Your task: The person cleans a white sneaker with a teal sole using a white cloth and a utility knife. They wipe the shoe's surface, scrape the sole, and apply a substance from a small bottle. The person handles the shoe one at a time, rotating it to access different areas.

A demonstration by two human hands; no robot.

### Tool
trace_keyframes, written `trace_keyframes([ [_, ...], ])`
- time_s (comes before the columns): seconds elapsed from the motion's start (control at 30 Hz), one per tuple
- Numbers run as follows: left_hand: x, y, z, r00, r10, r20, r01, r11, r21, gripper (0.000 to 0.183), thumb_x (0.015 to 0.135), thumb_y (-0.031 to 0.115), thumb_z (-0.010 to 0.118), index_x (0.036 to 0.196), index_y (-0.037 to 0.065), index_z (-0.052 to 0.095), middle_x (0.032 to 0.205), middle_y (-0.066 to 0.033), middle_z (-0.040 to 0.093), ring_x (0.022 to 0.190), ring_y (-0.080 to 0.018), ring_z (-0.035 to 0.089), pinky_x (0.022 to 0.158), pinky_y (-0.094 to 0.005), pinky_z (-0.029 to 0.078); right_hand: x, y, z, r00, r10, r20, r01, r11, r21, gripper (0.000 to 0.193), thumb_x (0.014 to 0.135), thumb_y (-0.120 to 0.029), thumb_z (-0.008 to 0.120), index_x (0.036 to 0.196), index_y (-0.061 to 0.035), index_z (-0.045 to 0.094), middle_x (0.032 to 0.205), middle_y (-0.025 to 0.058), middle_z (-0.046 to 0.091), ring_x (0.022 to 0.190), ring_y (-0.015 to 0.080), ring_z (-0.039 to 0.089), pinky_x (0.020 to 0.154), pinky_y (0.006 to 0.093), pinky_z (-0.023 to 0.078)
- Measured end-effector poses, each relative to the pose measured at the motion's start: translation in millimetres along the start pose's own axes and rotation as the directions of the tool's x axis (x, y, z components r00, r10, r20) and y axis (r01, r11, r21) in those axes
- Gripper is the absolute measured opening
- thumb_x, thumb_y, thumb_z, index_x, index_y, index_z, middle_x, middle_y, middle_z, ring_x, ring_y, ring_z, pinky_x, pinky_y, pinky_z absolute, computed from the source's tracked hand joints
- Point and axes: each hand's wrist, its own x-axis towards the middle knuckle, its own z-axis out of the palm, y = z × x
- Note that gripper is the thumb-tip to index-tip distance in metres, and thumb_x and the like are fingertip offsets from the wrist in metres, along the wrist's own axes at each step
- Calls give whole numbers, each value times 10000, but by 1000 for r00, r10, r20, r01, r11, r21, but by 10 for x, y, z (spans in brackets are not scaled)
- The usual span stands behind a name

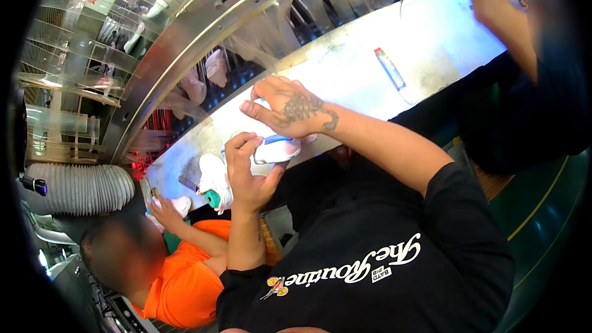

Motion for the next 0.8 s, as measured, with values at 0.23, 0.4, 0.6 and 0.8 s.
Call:
trace_keyframes([
  [0.23, 31, -197, 235, 991, -130, -27, 112, 928, -355, 786, 808, -16, 816, 1522, 19, 489, 1549, -211, 510, 1443, -340, 545, 1229, -455, 441, -40, -38, -145, 969, 234, -75, -243, 959, -147, 750, 1114, -715, 429, 1206, -38, 740, 1162, 273, 692, 1160, 442, 668, 1031, 525, 512],
  [0.4, -23, -189, 289, 944, -323, 75, 276, 640, -717, 828, 852, -5, 757, 1611, -23, 424, 1608, -201, 439, 1439, -311, 538, 1234, -441, 439, -122, -71, -403, 977, 208, 36, -180, 909, -377, 767, 1087, -737, 464, 1138, -34, 767, 1034, 245, 730, 1083, 425, 681, 992, 522, 522],
  [0.6, 12, -254, 396, 924, -378, 54, 317, 682, -659, 983, 1035, 366, 794, 1726, -3, 200, 1610, -190, 456, 1461, -294, 502, 1231, -459, 418, -74, -223, -431, 971, 200, 128, -125, 887, -444, 744, 1061, -734, 524, 1050, -20, 733, 904, 197, 748, 963, 395, 687, 852, 518, 558],
  [0.8, 90, -334, 484, 863, -503, 45, 163, 194, -967, 939, 1114, 730, 428, 1722, 37, 252, 1608, -231, 494, 1467, -398, 530, 1231, -551, 440, -176, -297, -378, 953, 55, 299, 60, 931, -361, 728, 1030, -708, 605, 1031, 18, 661, 782, 249, 711, 794, 486, 718, 718, 550, 560],
])
